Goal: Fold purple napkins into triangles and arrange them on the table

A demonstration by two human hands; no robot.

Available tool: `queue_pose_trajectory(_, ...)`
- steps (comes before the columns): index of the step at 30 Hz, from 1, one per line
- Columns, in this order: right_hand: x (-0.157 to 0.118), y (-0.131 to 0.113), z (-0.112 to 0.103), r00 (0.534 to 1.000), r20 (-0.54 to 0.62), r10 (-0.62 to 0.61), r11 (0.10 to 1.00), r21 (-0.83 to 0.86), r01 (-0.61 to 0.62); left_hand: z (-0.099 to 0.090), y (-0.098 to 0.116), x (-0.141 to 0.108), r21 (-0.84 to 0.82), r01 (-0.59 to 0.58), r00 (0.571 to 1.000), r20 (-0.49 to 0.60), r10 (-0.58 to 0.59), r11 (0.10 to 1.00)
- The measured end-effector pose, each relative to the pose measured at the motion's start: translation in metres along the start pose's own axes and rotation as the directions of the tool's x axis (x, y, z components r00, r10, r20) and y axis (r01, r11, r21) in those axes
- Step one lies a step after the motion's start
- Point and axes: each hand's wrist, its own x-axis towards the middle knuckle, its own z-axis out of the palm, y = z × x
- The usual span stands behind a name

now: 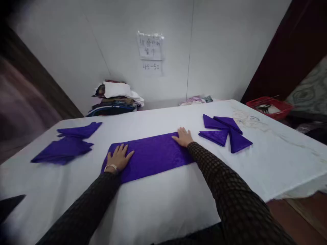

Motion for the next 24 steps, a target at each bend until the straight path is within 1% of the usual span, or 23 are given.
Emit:
queue_pose_trajectory(1, -0.006, -0.017, 0.007, 0.986, 0.021, -0.164, 0.986, 0.024, 0.163, -0.001, 0.000, -0.001, -0.003, 0.002, 1.000, 0.002, -0.002, 1.000)
queue_pose_trajectory(2, -0.011, -0.031, 0.014, 0.956, 0.036, -0.291, 0.956, 0.044, 0.290, -0.001, 0.000, -0.001, -0.005, 0.003, 1.000, 0.004, -0.003, 1.000)
queue_pose_trajectory(3, -0.015, -0.042, 0.019, 0.923, 0.048, -0.382, 0.923, 0.060, 0.379, -0.002, -0.001, -0.002, -0.007, 0.004, 1.000, 0.005, -0.004, 1.000)
queue_pose_trajectory(4, -0.016, -0.047, 0.022, 0.895, 0.058, -0.443, 0.896, 0.071, 0.439, -0.002, 0.000, -0.002, -0.009, 0.004, 1.000, 0.005, -0.004, 1.000)
queue_pose_trajectory(5, -0.016, -0.047, 0.023, 0.870, 0.073, -0.488, 0.872, 0.079, 0.483, -0.003, 0.000, -0.002, -0.011, 0.003, 1.000, 0.005, -0.003, 1.000)
queue_pose_trajectory(6, -0.014, -0.041, 0.022, 0.872, 0.081, -0.483, 0.875, 0.075, 0.477, -0.003, 0.000, -0.003, -0.013, 0.002, 1.000, 0.005, -0.002, 1.000)
queue_pose_trajectory(7, -0.010, -0.032, 0.019, 0.902, 0.082, -0.425, 0.905, 0.061, 0.421, -0.003, 0.000, -0.003, -0.014, 0.001, 1.000, 0.005, -0.001, 1.000)
queue_pose_trajectory(8, -0.005, -0.021, 0.014, 0.943, 0.079, -0.324, 0.946, 0.041, 0.322, -0.004, 0.001, -0.003, -0.015, 0.000, 1.000, 0.005, 0.000, 1.000)
queue_pose_trajectory(9, 0.000, -0.012, 0.010, 0.978, 0.068, -0.198, 0.980, 0.020, 0.197, -0.004, 0.001, -0.003, -0.017, 0.001, 1.000, 0.005, 0.000, 1.000)
queue_pose_trajectory(10, 0.003, -0.005, 0.005, 0.995, 0.052, -0.087, 0.996, 0.003, 0.087, -0.004, 0.001, -0.004, -0.018, 0.001, 1.000, 0.005, -0.001, 1.000)
queue_pose_trajectory(11, 0.004, -0.004, 0.002, 0.999, 0.037, -0.023, 1.000, -0.007, 0.023, -0.005, 0.002, -0.004, -0.021, 0.002, 1.000, 0.005, -0.002, 1.000)
queue_pose_trajectory(12, 0.003, -0.008, 0.001, 0.999, 0.026, -0.020, 1.000, -0.009, 0.021, -0.005, 0.002, -0.004, -0.023, 0.002, 1.000, 0.005, -0.002, 1.000)
queue_pose_trajectory(13, -0.002, -0.017, 0.003, 0.997, 0.019, -0.076, 0.997, -0.002, 0.076, -0.005, 0.002, -0.004, -0.025, 0.001, 1.000, 0.004, -0.001, 1.000)
queue_pose_trajectory(14, -0.010, -0.029, 0.006, 0.984, 0.012, -0.178, 0.984, 0.012, 0.178, -0.006, 0.002, -0.004, -0.026, 0.001, 1.000, 0.003, -0.001, 1.000)
queue_pose_trajectory(15, -0.019, -0.044, 0.011, 0.955, 0.006, -0.296, 0.955, 0.032, 0.296, -0.006, 0.002, -0.004, -0.026, 0.000, 1.000, 0.003, 0.000, 1.000)
queue_pose_trajectory(17, -0.039, -0.068, 0.023, 0.874, -0.001, -0.485, 0.872, 0.070, 0.484, -0.006, 0.003, -0.004, -0.024, -0.002, 1.000, 0.005, 0.002, 1.000)
queue_pose_trajectory(18, -0.048, -0.073, 0.028, 0.844, 0.007, -0.536, 0.842, 0.082, 0.534, -0.006, 0.003, -0.004, -0.023, -0.002, 1.000, 0.006, 0.002, 1.000)
queue_pose_trajectory(19, -0.054, -0.072, 0.031, 0.833, 0.013, -0.554, 0.830, 0.085, 0.551, -0.007, 0.003, -0.004, -0.022, -0.002, 1.000, 0.007, 0.002, 1.000)
queue_pose_trajectory(20, -0.058, -0.065, 0.033, 0.842, 0.018, -0.539, 0.840, 0.080, 0.537, -0.007, 0.003, -0.004, -0.023, -0.002, 1.000, 0.009, 0.002, 1.000)
queue_pose_trajectory(21, -0.060, -0.052, 0.032, 0.869, 0.018, -0.495, 0.868, 0.067, 0.493, -0.007, 0.003, -0.004, -0.023, -0.001, 1.000, 0.010, 0.001, 1.000)
queue_pose_trajectory(23, -0.059, -0.018, 0.026, 0.942, 0.009, -0.337, 0.941, 0.033, 0.336, -0.006, 0.002, -0.004, -0.027, -0.001, 1.000, 0.010, 0.001, 1.000)
queue_pose_trajectory(24, -0.059, -0.001, 0.021, 0.968, 0.004, -0.251, 0.968, 0.015, 0.251, -0.006, 0.002, -0.003, -0.029, -0.003, 1.000, 0.008, 0.004, 1.000)
